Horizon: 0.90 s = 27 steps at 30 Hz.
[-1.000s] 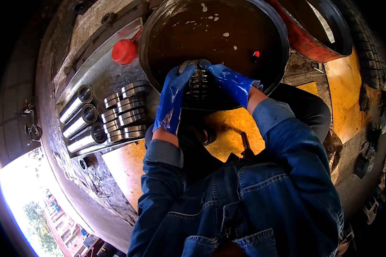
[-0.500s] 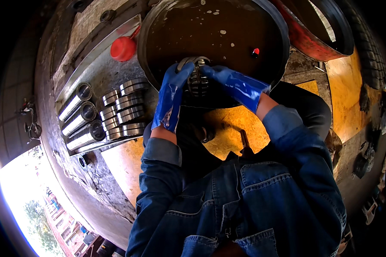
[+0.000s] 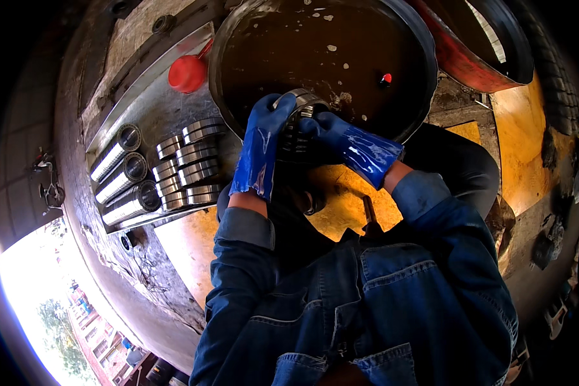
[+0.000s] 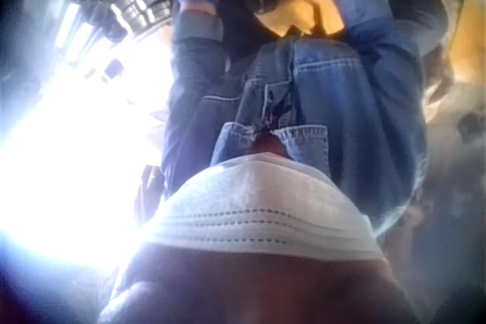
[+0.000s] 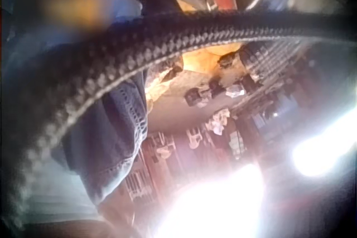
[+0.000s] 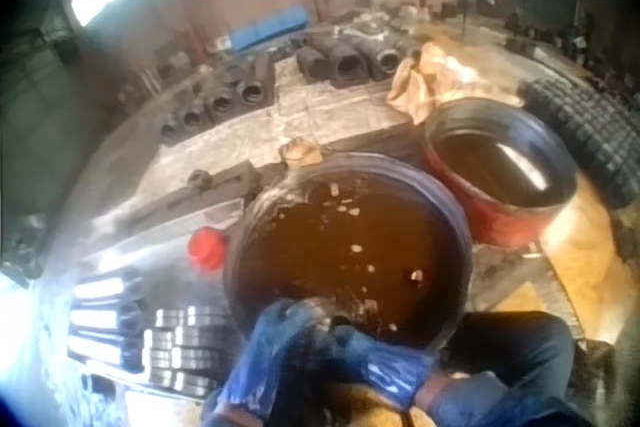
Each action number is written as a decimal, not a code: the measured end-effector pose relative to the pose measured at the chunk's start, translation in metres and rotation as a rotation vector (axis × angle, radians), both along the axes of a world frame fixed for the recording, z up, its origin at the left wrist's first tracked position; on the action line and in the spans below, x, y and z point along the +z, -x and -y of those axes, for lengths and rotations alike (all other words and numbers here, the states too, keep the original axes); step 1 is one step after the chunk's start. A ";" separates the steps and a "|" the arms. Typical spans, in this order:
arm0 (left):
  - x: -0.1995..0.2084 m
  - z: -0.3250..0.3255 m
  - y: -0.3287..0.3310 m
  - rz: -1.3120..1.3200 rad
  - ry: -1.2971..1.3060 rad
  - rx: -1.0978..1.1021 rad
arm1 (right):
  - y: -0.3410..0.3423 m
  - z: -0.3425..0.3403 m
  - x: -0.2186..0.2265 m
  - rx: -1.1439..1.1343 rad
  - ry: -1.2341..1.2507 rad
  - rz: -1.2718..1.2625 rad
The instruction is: The person puts on blue rubber gloves and cleans cylindrical metal parts by hand in a bucket of dark liquid. They repeatedly submerge, scrub, and rinse the parts, then place them on a metal tray beside the bucket.
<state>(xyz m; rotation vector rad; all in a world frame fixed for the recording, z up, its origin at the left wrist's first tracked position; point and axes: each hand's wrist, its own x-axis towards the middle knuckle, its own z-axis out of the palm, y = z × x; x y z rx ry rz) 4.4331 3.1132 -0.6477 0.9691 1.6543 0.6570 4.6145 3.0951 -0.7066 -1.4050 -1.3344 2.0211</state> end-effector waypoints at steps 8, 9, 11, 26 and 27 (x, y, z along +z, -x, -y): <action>-0.016 -0.005 0.011 0.102 0.041 0.108 | 0.017 -0.052 0.009 -0.241 0.237 -0.350; -0.015 -0.006 0.016 0.101 0.063 0.126 | 0.021 -0.056 0.013 -0.232 0.234 -0.315; -0.033 -0.017 0.003 0.212 0.039 0.076 | 0.009 -0.064 0.008 -0.279 0.220 -0.230; -0.022 0.013 0.029 -0.255 -0.021 -0.144 | 0.040 -0.005 -0.003 0.471 -0.690 -0.013; -0.014 0.011 0.021 -0.266 -0.008 -0.145 | 0.035 -0.006 -0.007 0.452 -0.611 -0.023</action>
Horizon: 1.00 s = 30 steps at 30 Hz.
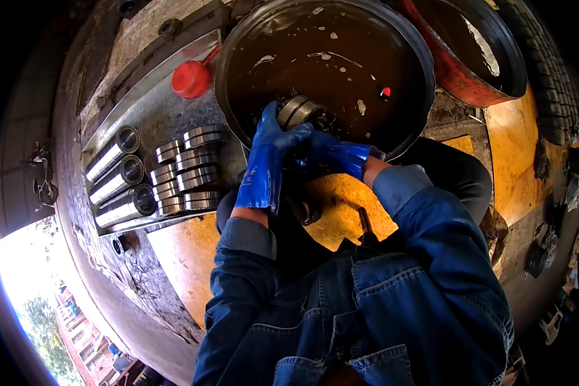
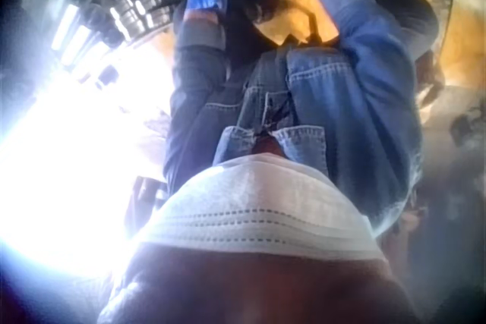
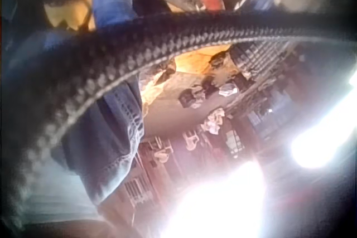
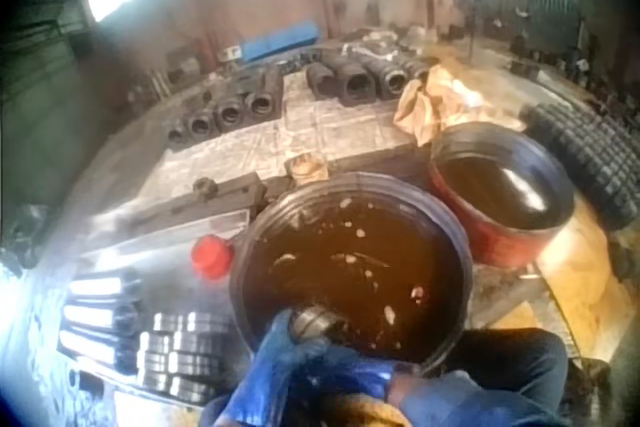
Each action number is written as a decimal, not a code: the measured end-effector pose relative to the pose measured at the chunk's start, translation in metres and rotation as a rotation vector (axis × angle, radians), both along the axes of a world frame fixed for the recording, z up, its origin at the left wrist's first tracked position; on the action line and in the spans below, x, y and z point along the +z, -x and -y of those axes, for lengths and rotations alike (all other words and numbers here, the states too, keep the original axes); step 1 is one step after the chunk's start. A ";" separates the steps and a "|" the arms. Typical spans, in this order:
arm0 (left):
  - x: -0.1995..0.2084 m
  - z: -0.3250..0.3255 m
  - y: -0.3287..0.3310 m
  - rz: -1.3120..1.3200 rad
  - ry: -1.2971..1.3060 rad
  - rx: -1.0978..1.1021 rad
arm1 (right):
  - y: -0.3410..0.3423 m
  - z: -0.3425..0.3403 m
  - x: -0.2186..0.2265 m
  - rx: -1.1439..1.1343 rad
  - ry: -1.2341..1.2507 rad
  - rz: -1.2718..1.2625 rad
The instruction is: The person puts on blue rubber gloves and cleans cylindrical metal parts by hand in a bucket of dark liquid. They repeatedly submerge, scrub, and rinse the parts, then place them on a metal tray beside the bucket.
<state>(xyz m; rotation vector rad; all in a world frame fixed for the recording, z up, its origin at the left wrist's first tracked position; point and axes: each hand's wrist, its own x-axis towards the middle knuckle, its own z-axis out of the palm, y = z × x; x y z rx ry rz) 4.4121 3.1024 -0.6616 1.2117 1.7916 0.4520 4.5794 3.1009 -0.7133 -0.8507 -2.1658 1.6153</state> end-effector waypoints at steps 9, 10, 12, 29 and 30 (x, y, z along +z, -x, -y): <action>-0.002 -0.008 -0.009 -0.058 -0.044 0.025 | -0.007 -0.003 -0.011 -0.183 -0.189 0.057; -0.009 -0.006 0.000 -0.035 -0.057 0.032 | -0.012 -0.006 0.001 -0.148 -0.217 0.001; -0.005 -0.008 -0.008 -0.063 -0.053 0.021 | -0.030 -0.004 0.013 -0.197 -0.110 -0.147; -0.006 -0.011 -0.013 0.005 -0.053 0.028 | 0.000 -0.006 0.008 -0.351 0.399 0.123; -0.007 -0.011 -0.008 0.039 -0.056 0.018 | -0.005 -0.009 0.011 -0.300 0.351 0.090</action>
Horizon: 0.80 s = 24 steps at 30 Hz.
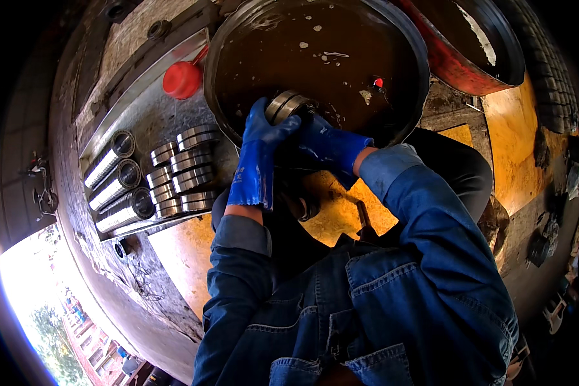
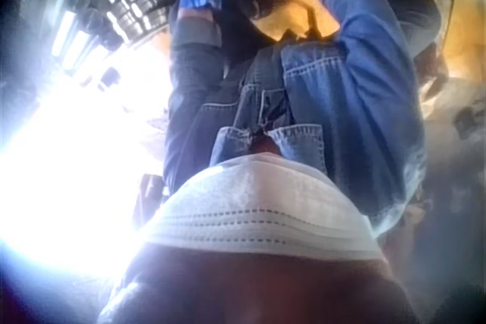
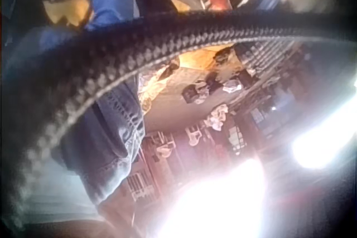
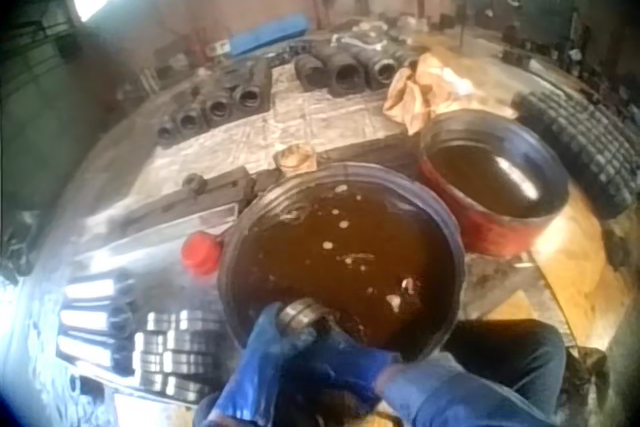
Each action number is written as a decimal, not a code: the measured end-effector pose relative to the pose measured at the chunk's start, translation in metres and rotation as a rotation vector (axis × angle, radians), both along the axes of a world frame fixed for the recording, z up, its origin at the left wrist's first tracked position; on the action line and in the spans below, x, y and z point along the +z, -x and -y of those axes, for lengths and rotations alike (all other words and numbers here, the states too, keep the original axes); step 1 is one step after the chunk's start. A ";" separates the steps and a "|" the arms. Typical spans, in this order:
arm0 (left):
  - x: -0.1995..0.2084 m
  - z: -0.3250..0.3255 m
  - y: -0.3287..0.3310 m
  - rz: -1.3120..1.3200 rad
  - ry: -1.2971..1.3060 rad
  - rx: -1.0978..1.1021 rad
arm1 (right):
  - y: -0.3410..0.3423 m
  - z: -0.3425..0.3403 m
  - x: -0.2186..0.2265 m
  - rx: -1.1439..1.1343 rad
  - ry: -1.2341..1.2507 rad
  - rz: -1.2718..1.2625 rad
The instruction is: The person puts on blue rubber gloves and cleans cylindrical metal parts by hand in a bucket of dark liquid. They repeatedly submerge, scrub, and rinse the parts, then place them on a metal tray beside the bucket.
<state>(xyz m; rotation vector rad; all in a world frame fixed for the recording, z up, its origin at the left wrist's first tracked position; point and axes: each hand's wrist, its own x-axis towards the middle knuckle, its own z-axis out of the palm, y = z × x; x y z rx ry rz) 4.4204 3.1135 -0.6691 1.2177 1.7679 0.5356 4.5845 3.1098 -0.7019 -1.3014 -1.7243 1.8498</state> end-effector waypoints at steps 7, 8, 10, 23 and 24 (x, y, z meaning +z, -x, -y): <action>0.007 0.000 0.000 -0.010 -0.013 -0.007 | -0.002 -0.004 -0.005 0.204 -0.221 0.053; 0.012 0.001 -0.004 0.022 0.004 -0.006 | 0.000 -0.002 -0.009 0.196 -0.183 0.061; 0.022 0.000 -0.012 0.086 0.040 -0.005 | 0.001 0.001 -0.018 0.144 -0.062 0.046; -0.015 -0.002 0.011 0.060 -0.055 -0.030 | -0.017 -0.003 0.011 0.142 -0.289 -0.028; -0.014 -0.001 0.010 0.021 -0.050 -0.013 | -0.018 -0.001 0.011 0.178 -0.372 -0.003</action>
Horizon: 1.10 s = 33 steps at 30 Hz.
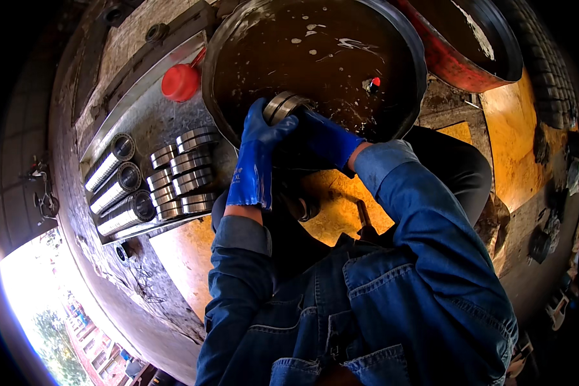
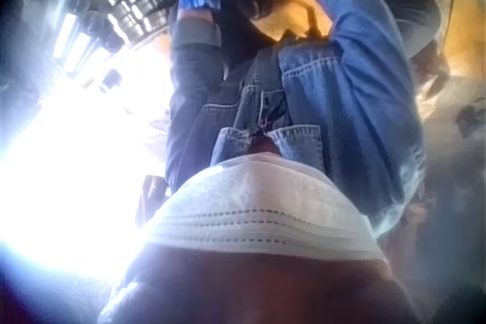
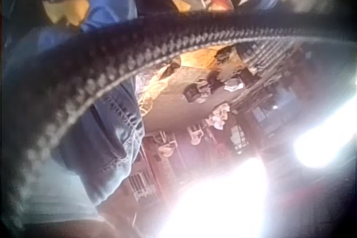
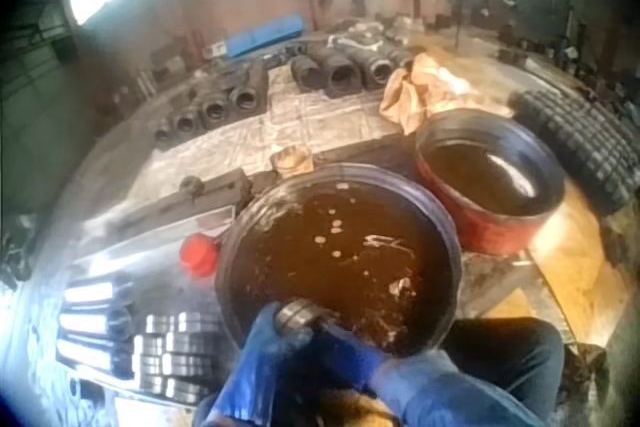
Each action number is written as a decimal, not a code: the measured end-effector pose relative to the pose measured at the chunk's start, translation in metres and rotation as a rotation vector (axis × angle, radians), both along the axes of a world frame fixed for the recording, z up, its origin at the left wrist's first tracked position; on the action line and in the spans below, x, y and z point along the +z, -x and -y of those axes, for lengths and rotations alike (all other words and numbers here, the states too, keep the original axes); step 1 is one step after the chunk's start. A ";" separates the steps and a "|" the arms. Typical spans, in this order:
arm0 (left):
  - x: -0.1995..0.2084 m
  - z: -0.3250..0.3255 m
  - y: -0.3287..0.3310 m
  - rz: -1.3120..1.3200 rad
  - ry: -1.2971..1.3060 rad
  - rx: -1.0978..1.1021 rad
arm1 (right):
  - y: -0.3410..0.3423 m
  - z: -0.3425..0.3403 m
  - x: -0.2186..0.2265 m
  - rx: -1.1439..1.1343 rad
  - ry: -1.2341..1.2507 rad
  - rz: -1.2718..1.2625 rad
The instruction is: The person puts on blue rubber gloves and cleans cylindrical metal parts by hand in a bucket of dark liquid. They repeatedly submerge, scrub, and rinse the parts, then place them on a metal tray beside the bucket.
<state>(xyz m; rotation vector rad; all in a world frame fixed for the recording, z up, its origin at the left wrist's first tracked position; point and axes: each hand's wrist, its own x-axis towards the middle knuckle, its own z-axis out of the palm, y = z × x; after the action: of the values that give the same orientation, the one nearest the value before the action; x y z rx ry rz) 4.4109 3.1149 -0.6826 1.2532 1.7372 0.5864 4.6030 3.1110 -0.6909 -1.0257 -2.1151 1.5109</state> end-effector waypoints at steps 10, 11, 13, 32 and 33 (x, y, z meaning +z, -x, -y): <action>0.020 -0.008 -0.019 -0.261 0.042 -0.056 | 0.023 0.007 -0.011 -0.003 0.241 0.168; 0.018 -0.009 -0.017 -0.287 0.031 -0.066 | 0.028 0.008 -0.007 -0.061 0.309 0.152; 0.014 -0.014 -0.013 -0.338 0.007 -0.089 | 0.030 0.007 0.000 -0.103 0.323 0.129; 0.008 -0.016 -0.003 0.230 0.041 0.095 | 0.025 -0.001 0.022 -0.125 0.417 0.049; 0.008 -0.016 -0.001 0.191 0.035 0.087 | 0.022 -0.003 0.024 -0.059 0.222 0.082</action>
<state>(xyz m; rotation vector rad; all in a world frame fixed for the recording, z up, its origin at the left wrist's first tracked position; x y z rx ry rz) 4.4122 3.1313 -0.6751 1.0657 1.6408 0.6999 4.5813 3.1144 -0.6666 -1.2339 -1.9838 1.7313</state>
